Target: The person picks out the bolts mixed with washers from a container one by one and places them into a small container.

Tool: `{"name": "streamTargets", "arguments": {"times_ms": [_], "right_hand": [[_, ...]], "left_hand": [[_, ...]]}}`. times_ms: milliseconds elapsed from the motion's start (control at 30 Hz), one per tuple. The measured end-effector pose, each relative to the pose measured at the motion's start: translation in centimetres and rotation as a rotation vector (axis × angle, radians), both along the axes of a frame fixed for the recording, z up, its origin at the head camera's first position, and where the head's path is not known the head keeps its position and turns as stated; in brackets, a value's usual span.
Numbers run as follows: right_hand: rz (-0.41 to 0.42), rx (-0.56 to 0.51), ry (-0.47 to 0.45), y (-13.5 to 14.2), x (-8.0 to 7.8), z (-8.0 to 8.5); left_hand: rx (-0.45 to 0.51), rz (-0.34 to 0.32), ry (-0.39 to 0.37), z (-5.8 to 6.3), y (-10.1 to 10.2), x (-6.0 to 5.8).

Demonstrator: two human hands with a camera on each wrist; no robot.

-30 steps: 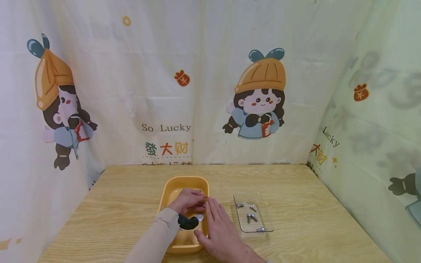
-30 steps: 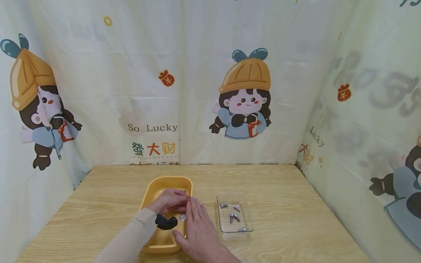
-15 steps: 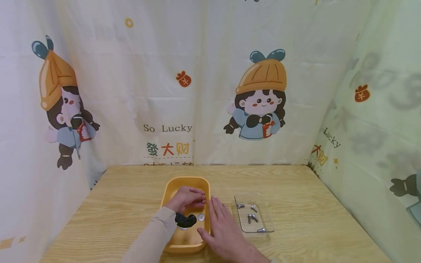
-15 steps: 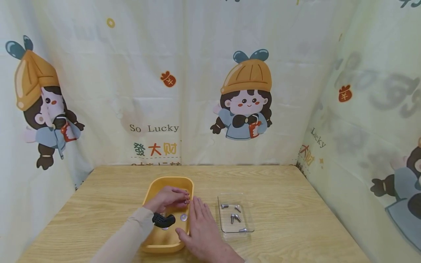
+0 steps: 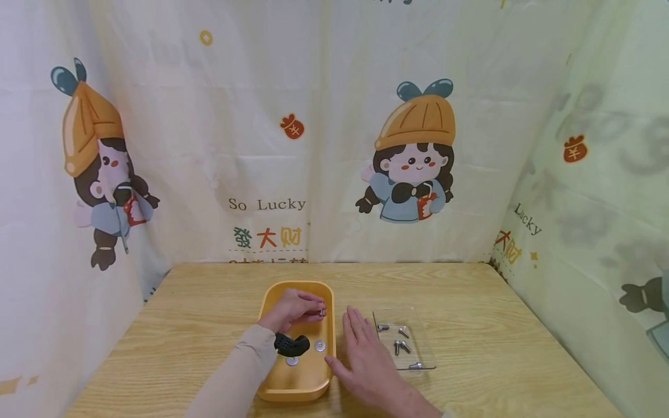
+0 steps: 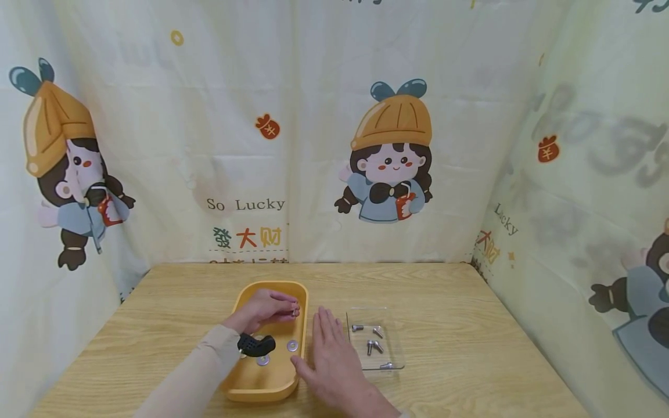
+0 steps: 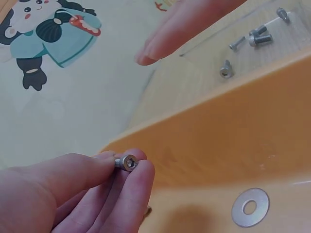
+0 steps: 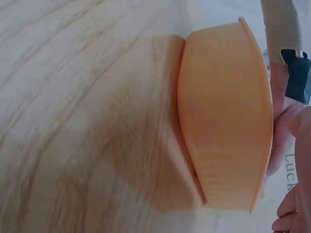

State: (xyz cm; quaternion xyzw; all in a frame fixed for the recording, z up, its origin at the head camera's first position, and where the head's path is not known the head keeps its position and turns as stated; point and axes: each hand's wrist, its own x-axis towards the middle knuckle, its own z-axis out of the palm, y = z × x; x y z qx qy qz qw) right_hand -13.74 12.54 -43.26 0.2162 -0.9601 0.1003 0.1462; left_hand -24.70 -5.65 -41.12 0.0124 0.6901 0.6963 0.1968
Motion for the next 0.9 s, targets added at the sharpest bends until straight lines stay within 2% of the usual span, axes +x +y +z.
{"name": "streamTargets", "arguments": {"times_ms": [233,533,900], "right_hand": [[-0.038,-0.012,0.044,0.9,0.0,0.1],[-0.095,-0.02,0.024,2.4,-0.2,0.3],[-0.141,-0.043,0.086,4.4,-0.3,0.4]], "left_hand": [[0.023,-0.004,0.013,0.6,0.5,0.0],[0.035,-0.038,0.037,1.6,1.7,0.3],[0.064,-0.085,0.055,2.3,3.4,0.4]]}}
